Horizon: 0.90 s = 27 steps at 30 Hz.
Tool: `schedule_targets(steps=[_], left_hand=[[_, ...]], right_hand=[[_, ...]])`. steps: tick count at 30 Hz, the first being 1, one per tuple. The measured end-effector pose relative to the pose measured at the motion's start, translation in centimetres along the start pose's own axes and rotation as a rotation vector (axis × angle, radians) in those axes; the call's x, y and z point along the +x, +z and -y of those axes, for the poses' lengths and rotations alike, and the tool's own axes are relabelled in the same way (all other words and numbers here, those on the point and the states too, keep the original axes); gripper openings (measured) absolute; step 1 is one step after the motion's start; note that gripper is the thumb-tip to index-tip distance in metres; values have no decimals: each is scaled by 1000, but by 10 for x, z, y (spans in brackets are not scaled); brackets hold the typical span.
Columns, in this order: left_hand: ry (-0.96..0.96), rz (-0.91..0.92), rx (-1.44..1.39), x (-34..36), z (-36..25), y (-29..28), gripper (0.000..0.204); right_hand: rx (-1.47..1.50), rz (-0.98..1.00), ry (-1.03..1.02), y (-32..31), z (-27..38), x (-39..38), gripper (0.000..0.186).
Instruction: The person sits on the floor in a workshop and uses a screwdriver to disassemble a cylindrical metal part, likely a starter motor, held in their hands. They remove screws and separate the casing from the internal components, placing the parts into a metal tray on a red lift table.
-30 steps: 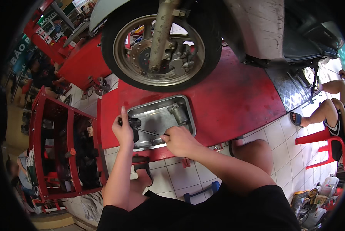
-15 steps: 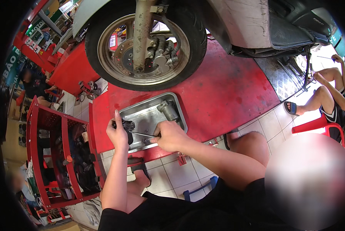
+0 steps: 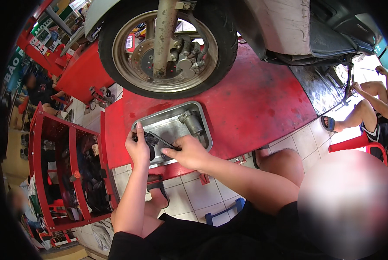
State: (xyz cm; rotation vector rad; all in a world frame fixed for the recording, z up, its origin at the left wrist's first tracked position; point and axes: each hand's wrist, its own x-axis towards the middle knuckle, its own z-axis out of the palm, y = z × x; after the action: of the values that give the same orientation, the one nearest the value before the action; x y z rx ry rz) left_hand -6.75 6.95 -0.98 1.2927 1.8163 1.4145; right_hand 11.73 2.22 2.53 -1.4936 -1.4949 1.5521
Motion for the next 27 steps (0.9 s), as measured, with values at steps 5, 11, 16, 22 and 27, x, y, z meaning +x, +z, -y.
schedule_targets(steps=[5,11,16,22,27], left_hand=[[27,52,-2,-12,-19,6,47],[52,81,-73,-20,-2,3,43],[-44,141,-239,2,22,-21,44],[-231,17,-373,16,12,-41,48],[-99,-124,-375,4,-31,-47,46]], right_hand=[[692,83,287,19,11,-1,37],[829,13,279,39,-11,6,43],[693,61,236,45,-2,4,46],[347,-97,217,42,-10,10,58],[218,17,-10,30,-32,19,47]])
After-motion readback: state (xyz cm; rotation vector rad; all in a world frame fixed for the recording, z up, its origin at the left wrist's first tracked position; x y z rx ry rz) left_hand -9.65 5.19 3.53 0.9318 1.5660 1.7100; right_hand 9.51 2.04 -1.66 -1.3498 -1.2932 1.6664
